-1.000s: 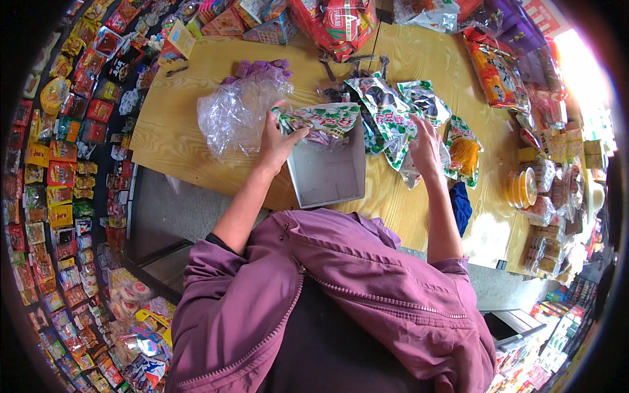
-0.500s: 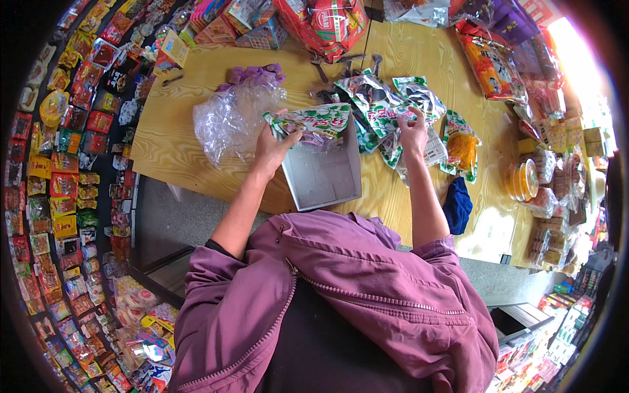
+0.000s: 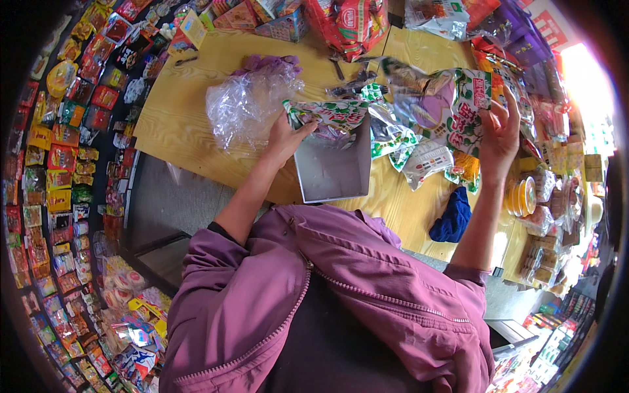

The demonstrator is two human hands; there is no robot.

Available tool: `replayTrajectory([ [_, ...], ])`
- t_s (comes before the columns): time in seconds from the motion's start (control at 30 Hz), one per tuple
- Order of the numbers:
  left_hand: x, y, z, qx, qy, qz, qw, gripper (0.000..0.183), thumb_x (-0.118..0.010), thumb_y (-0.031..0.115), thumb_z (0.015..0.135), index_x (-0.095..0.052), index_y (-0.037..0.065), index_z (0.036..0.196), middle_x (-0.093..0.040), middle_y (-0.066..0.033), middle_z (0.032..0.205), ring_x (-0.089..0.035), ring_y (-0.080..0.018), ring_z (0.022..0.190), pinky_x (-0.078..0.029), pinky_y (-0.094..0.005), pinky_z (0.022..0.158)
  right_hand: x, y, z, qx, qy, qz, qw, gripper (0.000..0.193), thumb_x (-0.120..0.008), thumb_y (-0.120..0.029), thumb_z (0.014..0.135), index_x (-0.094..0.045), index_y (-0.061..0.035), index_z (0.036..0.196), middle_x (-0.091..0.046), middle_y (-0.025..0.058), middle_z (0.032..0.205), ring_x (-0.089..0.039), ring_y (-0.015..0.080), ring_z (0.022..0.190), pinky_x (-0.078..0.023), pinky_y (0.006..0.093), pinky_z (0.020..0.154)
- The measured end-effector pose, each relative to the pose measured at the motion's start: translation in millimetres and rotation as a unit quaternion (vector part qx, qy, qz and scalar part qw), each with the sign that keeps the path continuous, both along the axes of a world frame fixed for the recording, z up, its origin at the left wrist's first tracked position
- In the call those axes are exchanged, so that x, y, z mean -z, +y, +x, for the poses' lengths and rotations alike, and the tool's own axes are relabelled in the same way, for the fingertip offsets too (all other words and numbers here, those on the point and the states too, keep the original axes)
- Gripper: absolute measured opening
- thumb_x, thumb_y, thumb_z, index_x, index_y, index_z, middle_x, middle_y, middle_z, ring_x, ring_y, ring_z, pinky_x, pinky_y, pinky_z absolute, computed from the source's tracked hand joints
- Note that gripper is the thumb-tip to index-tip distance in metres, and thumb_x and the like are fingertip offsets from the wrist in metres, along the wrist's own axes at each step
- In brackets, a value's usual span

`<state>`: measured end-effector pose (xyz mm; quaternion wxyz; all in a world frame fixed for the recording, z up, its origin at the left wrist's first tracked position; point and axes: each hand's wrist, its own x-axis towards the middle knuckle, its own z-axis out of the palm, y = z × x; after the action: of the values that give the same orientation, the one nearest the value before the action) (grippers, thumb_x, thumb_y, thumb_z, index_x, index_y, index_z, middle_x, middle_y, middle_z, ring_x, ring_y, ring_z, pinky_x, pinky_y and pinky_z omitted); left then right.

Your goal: The person unpacks snack packets from a box, places them into a clear plastic bag, and then moves the bag to a shelf. The person handles multiple snack packets and a plastic bag by hand.

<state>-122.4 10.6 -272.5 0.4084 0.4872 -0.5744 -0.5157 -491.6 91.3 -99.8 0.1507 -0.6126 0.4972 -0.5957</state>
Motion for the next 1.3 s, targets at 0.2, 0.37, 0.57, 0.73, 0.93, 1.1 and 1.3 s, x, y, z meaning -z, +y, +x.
replayTrajectory([
  [0.2, 3.9, -1.7, -0.6, -0.006, -0.003, -0.015, 1.000, 0.044, -0.082, 0.021, 0.079, -0.059, 0.004, 0.113, -0.069, -0.0045, 0.102, -0.064, -0.0156, 0.092, -0.049, -0.0318, 0.084, -48.7, 5.8, 73.8, -0.079, 0.118, 0.095, 0.985, 0.029, -0.061, 0.009, 0.088, -0.069, -0.0027, 0.114, -0.070, 0.0037, 0.111, -0.063, 0.0112, 0.101, -0.052, 0.0277, 0.090],
  [0.37, 5.1, -4.3, 4.9, 0.029, -0.002, -0.011, 1.000, 0.045, -0.080, 0.026, 0.081, -0.059, 0.006, 0.115, -0.069, -0.0047, 0.104, -0.063, -0.0157, 0.094, -0.049, -0.0317, 0.086, -24.3, -15.8, 128.0, -0.213, 0.281, 0.047, 0.935, 0.043, -0.060, 0.010, 0.080, -0.067, -0.0065, 0.119, -0.070, 0.0115, 0.110, -0.067, 0.0266, 0.098, -0.054, 0.0337, 0.086],
  [0.57, -24.2, 2.4, 19.8, 0.087, 0.115, 0.013, 0.989, 0.093, -0.081, 0.042, 0.079, -0.030, 0.008, 0.148, -0.048, -0.0093, 0.136, -0.046, -0.0183, 0.126, -0.038, -0.0343, 0.105, 48.5, -33.9, 139.5, -0.227, 0.361, -0.031, 0.904, 0.058, -0.061, 0.004, 0.071, -0.063, -0.0125, 0.126, -0.068, 0.0073, 0.103, -0.061, 0.0250, 0.091, -0.052, 0.0365, 0.082],
  [0.73, -27.6, 25.9, 18.6, 0.122, 0.147, -0.090, 0.978, 0.131, -0.088, 0.039, 0.068, 0.004, 0.009, 0.156, -0.037, -0.0153, 0.145, -0.040, -0.0244, 0.133, -0.034, -0.0381, 0.111, 77.8, -37.5, 161.9, -0.198, 0.324, -0.055, 0.923, 0.055, -0.062, 0.001, 0.071, -0.063, -0.0112, 0.125, -0.068, 0.0066, 0.107, -0.060, 0.0258, 0.093, -0.052, 0.0369, 0.083],
  [0.93, -22.0, 35.0, -5.2, -0.083, -0.114, -0.237, 0.961, 0.120, -0.089, 0.009, 0.067, -0.008, 0.006, 0.156, -0.047, -0.0194, 0.134, -0.050, -0.0279, 0.119, -0.042, -0.0389, 0.101, 73.1, -37.7, 163.4, -0.247, 0.290, -0.097, 0.920, 0.042, -0.066, -0.005, 0.077, -0.065, -0.0086, 0.119, -0.067, 0.0086, 0.109, -0.060, 0.0285, 0.103, -0.051, 0.0383, 0.088],
  [1.1, -9.3, 28.3, 1.7, -0.112, -0.106, -0.216, 0.964, 0.112, -0.086, 0.009, 0.072, -0.012, 0.009, 0.156, -0.050, -0.0118, 0.125, -0.051, -0.0210, 0.107, -0.043, -0.0363, 0.097, 87.9, -30.3, 86.6, 0.081, 0.184, -0.001, 0.980, 0.028, -0.066, 0.003, 0.079, -0.068, -0.0066, 0.105, -0.069, 0.0093, 0.104, -0.063, 0.0300, 0.096, -0.050, 0.0385, 0.085],
  [1.3, -8.8, 32.3, -9.8, -0.026, 0.114, -0.092, 0.989, 0.119, -0.086, 0.014, 0.075, 0.002, 0.010, 0.156, -0.045, -0.0144, 0.135, -0.051, -0.0233, 0.121, -0.044, -0.0364, 0.102, 175.8, 11.9, 32.0, -0.008, 0.445, 0.248, 0.860, 0.095, -0.078, -0.014, 0.064, -0.039, -0.0392, 0.147, -0.022, 0.0129, 0.158, -0.023, 0.0449, 0.142, -0.025, 0.0544, 0.115],
])
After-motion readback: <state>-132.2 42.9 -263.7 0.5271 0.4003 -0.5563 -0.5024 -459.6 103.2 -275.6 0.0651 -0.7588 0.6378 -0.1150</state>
